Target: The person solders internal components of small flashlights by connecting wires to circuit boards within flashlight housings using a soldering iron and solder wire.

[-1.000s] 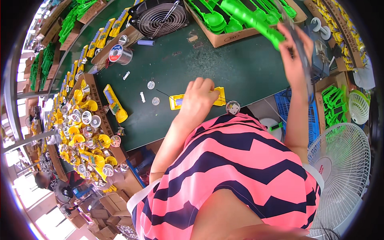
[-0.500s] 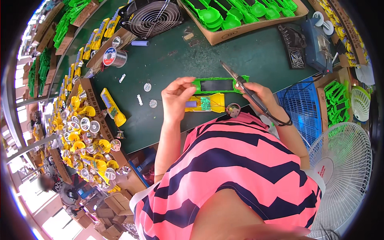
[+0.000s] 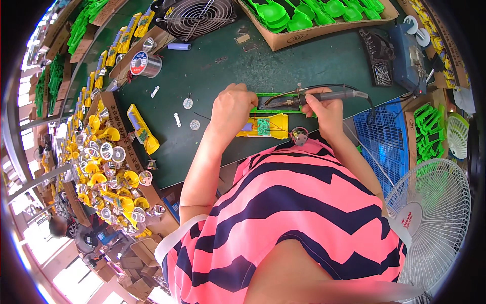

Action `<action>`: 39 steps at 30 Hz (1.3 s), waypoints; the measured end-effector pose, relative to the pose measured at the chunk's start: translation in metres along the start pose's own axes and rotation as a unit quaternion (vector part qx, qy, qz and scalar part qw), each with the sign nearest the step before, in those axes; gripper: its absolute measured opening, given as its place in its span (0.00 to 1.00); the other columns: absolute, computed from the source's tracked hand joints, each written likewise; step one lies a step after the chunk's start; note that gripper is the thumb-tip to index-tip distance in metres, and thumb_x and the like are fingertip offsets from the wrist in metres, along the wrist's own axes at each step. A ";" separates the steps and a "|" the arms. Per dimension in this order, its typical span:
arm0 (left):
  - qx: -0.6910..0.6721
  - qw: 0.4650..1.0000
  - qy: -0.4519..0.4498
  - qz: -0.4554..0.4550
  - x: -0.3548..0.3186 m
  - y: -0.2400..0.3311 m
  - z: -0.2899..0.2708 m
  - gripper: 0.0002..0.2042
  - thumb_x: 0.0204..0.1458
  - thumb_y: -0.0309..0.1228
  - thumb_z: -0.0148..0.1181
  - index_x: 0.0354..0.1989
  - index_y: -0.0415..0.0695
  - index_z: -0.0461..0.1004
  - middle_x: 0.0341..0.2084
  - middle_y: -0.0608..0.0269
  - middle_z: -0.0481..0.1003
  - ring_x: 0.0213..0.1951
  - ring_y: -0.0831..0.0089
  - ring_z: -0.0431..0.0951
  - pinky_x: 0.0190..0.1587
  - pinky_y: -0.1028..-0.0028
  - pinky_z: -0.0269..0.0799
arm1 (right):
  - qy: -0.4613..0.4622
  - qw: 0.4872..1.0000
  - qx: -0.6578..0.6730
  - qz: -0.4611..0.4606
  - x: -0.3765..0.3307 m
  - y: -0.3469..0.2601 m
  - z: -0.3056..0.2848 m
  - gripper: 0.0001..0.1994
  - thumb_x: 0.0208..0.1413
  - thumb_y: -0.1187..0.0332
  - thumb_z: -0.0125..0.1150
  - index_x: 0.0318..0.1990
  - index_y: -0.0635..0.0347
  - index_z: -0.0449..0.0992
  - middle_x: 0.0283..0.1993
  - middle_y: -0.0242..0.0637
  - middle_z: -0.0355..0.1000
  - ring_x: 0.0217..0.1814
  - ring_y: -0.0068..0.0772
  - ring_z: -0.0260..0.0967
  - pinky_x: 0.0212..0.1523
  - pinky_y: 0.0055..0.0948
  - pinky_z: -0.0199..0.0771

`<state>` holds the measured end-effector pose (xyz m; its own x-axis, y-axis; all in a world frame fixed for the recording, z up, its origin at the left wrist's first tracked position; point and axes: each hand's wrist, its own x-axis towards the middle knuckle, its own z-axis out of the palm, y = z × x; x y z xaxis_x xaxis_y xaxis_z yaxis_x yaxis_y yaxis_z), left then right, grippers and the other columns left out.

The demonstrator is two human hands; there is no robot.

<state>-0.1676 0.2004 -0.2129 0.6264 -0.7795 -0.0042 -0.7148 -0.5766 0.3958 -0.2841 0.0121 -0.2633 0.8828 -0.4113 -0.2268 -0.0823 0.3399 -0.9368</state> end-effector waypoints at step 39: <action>0.096 0.995 -0.012 -0.035 0.005 0.011 0.006 0.03 0.37 0.24 0.53 0.19 0.42 0.73 0.21 0.57 0.69 0.32 0.60 0.71 0.33 0.65 0.68 | -0.031 0.854 -0.423 -0.302 -0.018 -0.016 -0.029 0.23 0.39 0.71 0.65 0.46 0.59 0.66 0.39 0.36 0.73 0.50 0.39 0.65 0.62 0.48 0.43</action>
<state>-0.1739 0.1890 -0.2138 0.6714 -0.7395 -0.0483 -0.7169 -0.6646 0.2103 -0.3122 -0.0103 -0.2522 0.9033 -0.2402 0.3555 0.1158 -0.6614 -0.7410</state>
